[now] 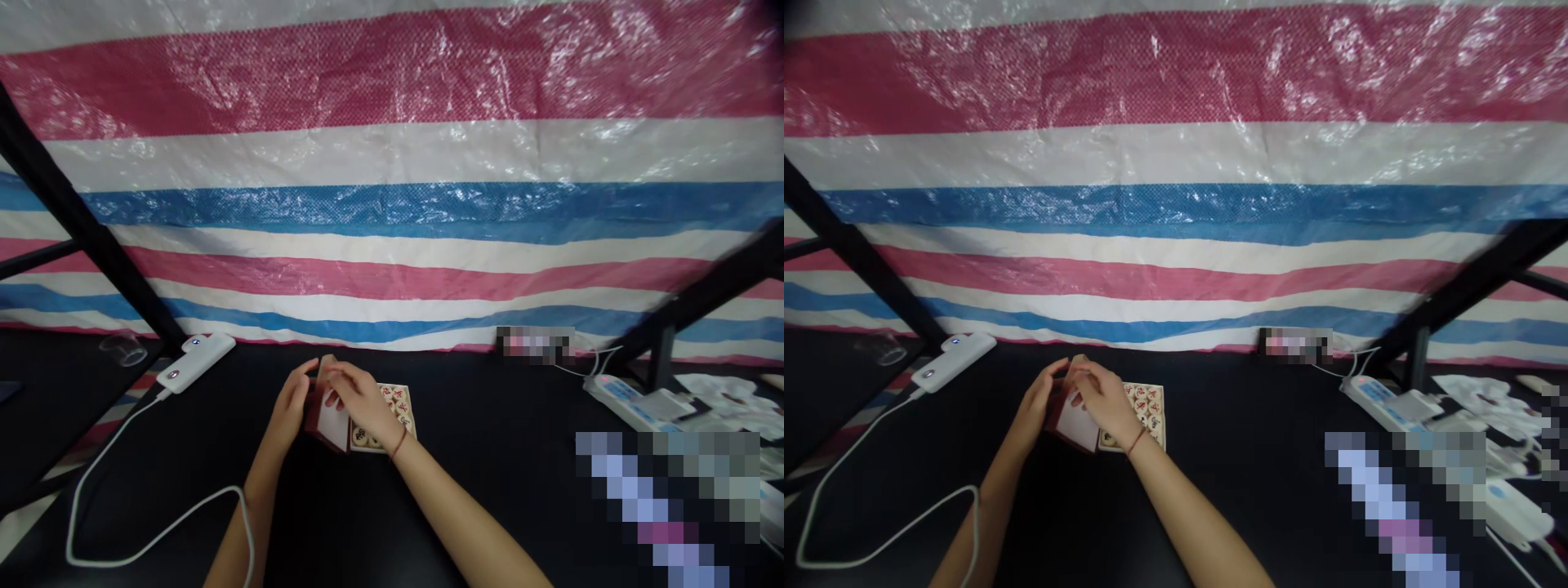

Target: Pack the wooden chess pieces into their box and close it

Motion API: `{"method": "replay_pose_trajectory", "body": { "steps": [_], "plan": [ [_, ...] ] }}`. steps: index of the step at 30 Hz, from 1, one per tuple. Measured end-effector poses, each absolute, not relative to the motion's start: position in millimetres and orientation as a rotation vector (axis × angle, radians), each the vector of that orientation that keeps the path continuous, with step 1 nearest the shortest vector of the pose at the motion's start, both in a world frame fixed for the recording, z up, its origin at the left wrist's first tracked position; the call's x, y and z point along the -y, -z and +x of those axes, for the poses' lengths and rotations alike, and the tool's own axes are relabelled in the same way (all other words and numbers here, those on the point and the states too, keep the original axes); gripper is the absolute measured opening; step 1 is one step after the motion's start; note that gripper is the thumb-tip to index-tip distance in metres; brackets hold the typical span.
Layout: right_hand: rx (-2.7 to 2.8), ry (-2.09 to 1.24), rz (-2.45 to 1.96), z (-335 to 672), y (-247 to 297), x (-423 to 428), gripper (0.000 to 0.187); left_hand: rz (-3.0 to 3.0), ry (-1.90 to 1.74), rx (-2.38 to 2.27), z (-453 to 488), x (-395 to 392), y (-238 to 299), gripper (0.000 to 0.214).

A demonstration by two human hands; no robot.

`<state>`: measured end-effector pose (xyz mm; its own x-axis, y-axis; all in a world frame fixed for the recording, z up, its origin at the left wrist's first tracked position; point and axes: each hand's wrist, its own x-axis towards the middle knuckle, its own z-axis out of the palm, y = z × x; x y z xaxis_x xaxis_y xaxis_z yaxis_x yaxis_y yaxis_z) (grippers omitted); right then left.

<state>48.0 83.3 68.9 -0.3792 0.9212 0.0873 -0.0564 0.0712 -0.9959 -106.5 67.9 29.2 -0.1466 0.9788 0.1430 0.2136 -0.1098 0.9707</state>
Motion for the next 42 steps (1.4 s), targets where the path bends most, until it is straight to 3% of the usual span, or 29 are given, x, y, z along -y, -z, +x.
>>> {"method": "replay_pose_trajectory", "body": {
  "steps": [5,10,15,20,28,42],
  "plan": [
    [1.526,-1.428,-0.803,53,-68,-87,0.036,1.353,-1.209,-1.403,-119,-66,-38,0.059],
    [1.481,-1.003,-1.178,127,-37,-91,0.036,1.364,-1.144,-1.538,-140,-67,-34,0.048],
    [1.563,-0.647,-1.553,190,4,-79,0.036,1.758,-1.050,-1.841,-158,-71,-16,0.039],
    [1.722,-0.679,-1.605,189,8,-66,0.040,2.014,-0.833,-2.127,-144,-72,-9,0.026],
    [1.875,-0.619,-1.634,180,-3,-63,0.034,2.171,-0.479,-1.766,-74,-65,-19,0.037],
    [1.731,-0.670,-1.604,172,0,-59,0.029,1.982,-0.529,-1.690,-70,-60,-11,0.035]
  ]
}}
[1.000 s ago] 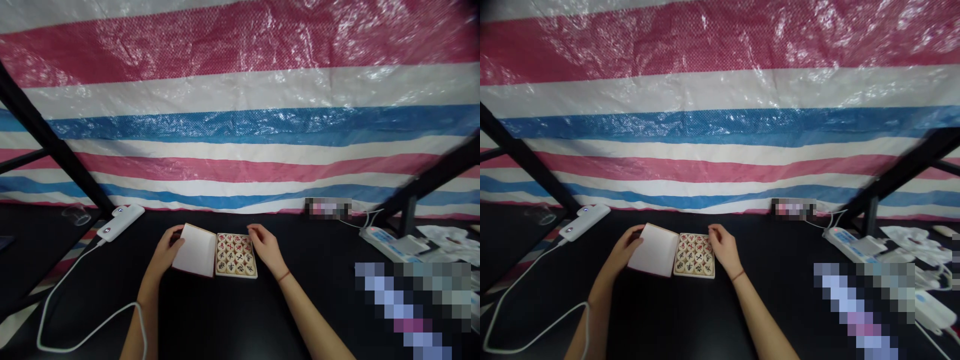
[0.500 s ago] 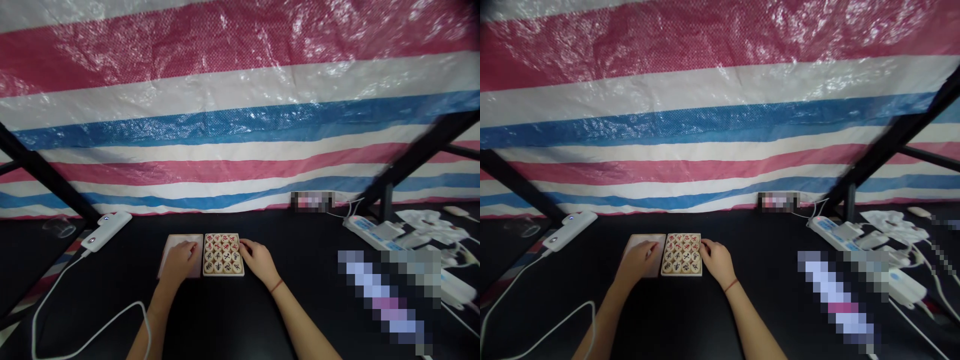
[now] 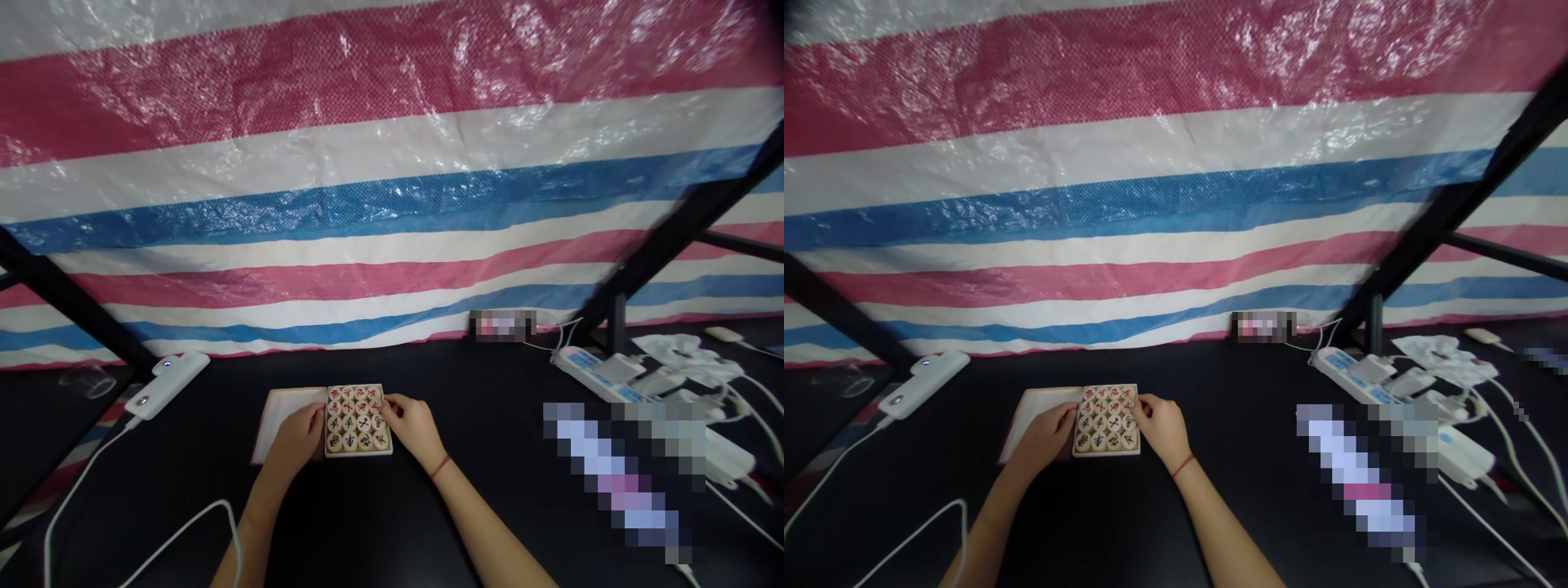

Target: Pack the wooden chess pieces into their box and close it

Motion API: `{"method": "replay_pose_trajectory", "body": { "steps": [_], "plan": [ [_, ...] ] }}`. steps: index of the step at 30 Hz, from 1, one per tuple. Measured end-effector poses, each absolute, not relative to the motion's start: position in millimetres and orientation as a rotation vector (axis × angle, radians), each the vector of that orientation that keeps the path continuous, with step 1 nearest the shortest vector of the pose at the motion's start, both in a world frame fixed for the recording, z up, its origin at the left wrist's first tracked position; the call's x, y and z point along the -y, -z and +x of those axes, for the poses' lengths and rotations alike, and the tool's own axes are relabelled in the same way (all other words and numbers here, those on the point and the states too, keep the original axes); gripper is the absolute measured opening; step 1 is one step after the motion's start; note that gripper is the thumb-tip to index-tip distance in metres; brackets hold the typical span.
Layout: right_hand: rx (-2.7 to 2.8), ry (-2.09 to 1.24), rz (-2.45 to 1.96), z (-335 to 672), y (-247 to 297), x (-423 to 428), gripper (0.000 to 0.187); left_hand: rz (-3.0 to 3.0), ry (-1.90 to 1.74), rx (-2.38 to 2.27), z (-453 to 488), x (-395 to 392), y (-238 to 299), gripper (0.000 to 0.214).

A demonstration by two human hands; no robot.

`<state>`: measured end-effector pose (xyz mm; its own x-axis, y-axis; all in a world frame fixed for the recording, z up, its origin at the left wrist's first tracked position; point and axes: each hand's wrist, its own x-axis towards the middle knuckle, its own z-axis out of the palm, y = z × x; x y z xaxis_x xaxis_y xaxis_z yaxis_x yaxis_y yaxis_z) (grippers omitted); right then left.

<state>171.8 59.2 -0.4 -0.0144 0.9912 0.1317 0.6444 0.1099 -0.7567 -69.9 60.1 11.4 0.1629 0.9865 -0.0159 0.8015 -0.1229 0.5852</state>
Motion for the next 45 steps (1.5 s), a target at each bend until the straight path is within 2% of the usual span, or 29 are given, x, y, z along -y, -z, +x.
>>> {"method": "replay_pose_trajectory", "body": {
  "steps": [6,12,19,27,38,42,45],
  "plan": [
    [1.739,-0.684,-1.596,166,1,-58,0.029,1.929,-0.529,-1.724,-74,-59,-13,0.028],
    [1.743,-0.621,-1.666,163,2,-57,0.029,2.078,-0.751,-1.883,-66,-73,-22,0.030],
    [1.754,-0.640,-1.638,163,0,-55,0.030,2.203,-0.454,-1.965,-50,-79,-29,0.025],
    [1.746,-0.649,-1.638,163,2,-54,0.031,2.225,-0.433,-2.104,-44,-70,-27,0.025],
    [1.718,-0.696,-1.603,163,1,-52,0.030,2.169,-0.424,-2.056,-36,-63,-34,0.017],
    [1.702,-0.688,-1.572,163,2,-53,0.028,2.166,-0.557,-2.027,-38,-64,-34,0.013],
    [1.657,-0.592,-1.453,161,1,-51,0.027,2.102,-0.882,-1.885,-37,-65,-34,0.014]
  ]
}}
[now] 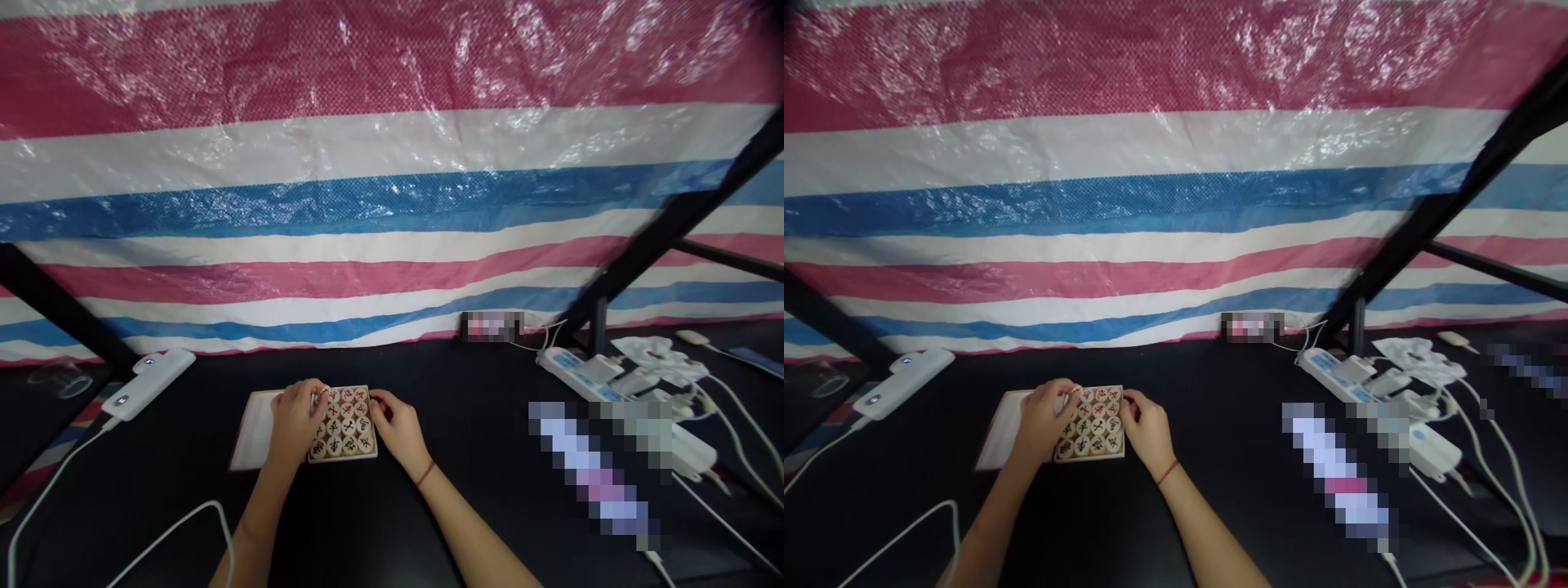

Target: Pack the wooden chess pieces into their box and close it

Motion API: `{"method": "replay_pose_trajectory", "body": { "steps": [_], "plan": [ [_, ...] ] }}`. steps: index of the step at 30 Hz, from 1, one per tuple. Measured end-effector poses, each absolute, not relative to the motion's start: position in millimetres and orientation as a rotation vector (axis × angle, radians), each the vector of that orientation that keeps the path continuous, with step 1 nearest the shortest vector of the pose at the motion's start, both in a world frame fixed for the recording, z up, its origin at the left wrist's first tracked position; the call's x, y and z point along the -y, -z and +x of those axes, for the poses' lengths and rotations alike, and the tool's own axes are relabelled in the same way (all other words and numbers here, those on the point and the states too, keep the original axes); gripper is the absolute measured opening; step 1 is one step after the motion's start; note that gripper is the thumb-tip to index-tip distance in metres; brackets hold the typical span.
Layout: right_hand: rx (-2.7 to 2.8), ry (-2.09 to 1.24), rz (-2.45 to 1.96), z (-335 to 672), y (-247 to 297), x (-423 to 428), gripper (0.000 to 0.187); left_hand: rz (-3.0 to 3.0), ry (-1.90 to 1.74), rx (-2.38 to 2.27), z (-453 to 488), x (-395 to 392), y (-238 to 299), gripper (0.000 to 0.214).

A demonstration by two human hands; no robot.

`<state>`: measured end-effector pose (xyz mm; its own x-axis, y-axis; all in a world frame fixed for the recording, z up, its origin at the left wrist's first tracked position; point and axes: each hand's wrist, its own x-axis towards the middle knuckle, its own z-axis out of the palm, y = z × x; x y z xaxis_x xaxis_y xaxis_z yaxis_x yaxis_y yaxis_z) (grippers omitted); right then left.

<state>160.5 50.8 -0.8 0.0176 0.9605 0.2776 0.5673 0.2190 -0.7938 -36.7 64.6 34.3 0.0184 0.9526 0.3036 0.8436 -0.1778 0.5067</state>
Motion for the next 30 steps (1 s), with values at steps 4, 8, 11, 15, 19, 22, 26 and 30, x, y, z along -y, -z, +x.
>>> {"method": "replay_pose_trajectory", "body": {
  "steps": [4,8,11,15,19,22,26,30],
  "plan": [
    [1.746,-0.479,-1.108,150,-7,-44,0.041,1.970,-1.121,-1.509,-21,-59,-34,0.018],
    [1.770,-0.529,-0.984,142,-9,-39,0.029,1.997,-1.130,-1.345,-4,-51,-30,0.010],
    [1.744,-0.472,-1.067,149,-2,-45,0.029,2.028,-1.141,-1.408,-4,-52,-25,0.017],
    [1.550,-0.307,-1.351,178,11,-66,0.030,2.064,-1.153,-1.767,-20,-58,-23,0.024],
    [1.509,-0.180,-1.526,204,25,-84,0.028,2.085,-0.977,-2.085,-37,-63,-24,0.022],
    [1.544,-0.168,-1.626,209,31,-89,0.026,2.075,-0.783,-2.186,-41,-64,-25,0.022],
    [1.575,-0.134,-1.641,205,35,-86,0.024,2.085,-0.633,-2.235,-38,-62,-25,0.023],
    [1.588,-0.049,-1.645,204,40,-84,0.025,2.093,-0.568,-2.273,-37,-62,-24,0.025]
  ]
}}
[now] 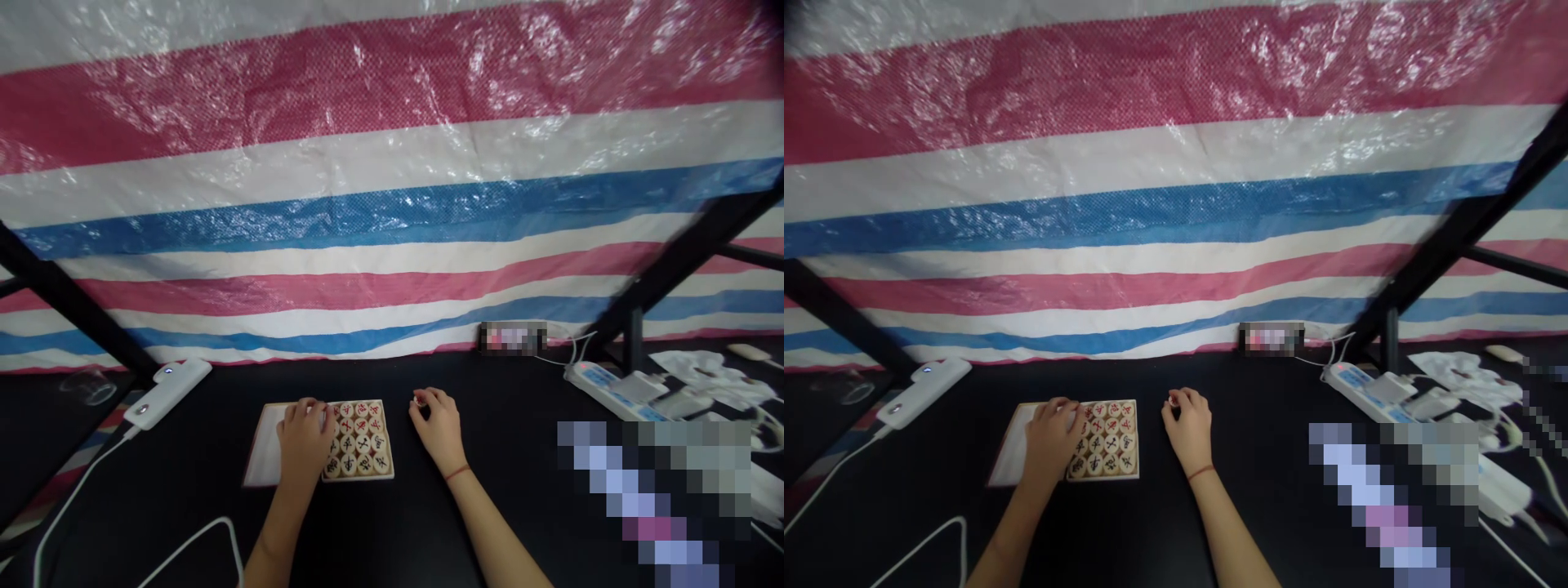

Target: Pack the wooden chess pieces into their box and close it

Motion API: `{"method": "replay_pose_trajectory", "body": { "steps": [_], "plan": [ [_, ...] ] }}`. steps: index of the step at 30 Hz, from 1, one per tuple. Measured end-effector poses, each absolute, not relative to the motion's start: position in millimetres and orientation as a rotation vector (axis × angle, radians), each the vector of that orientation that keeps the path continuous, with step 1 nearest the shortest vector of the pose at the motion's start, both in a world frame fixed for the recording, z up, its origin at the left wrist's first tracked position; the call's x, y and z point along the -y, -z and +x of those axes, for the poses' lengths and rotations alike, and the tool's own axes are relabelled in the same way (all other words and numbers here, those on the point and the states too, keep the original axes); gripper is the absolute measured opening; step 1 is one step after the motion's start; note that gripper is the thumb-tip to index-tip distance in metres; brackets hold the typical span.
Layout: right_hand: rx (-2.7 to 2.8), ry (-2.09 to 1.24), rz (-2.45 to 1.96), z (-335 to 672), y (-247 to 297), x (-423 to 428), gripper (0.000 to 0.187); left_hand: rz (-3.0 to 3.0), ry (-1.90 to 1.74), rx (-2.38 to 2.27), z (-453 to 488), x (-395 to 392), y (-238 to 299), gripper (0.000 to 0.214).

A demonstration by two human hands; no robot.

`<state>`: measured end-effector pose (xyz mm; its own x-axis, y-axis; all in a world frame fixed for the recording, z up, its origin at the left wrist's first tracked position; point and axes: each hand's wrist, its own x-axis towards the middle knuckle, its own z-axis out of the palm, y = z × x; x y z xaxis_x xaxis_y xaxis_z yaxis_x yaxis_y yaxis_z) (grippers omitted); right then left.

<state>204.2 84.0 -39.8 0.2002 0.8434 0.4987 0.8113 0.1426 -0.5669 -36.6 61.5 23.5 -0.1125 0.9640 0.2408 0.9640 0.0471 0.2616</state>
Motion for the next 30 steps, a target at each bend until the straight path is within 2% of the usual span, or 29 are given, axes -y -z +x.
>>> {"method": "replay_pose_trajectory", "body": {
  "steps": [6,26,30],
  "plan": [
    [1.631,0.000,-1.591,202,44,-86,0.030,2.094,-0.552,-2.299,-30,-59,-18,0.027],
    [1.636,-0.152,-1.512,192,34,-79,0.031,2.053,-0.441,-2.318,-17,-55,-19,0.030],
    [1.637,-0.142,-1.504,192,33,-79,0.032,2.058,-0.521,-2.295,-18,-54,-22,0.026]
  ]
}}
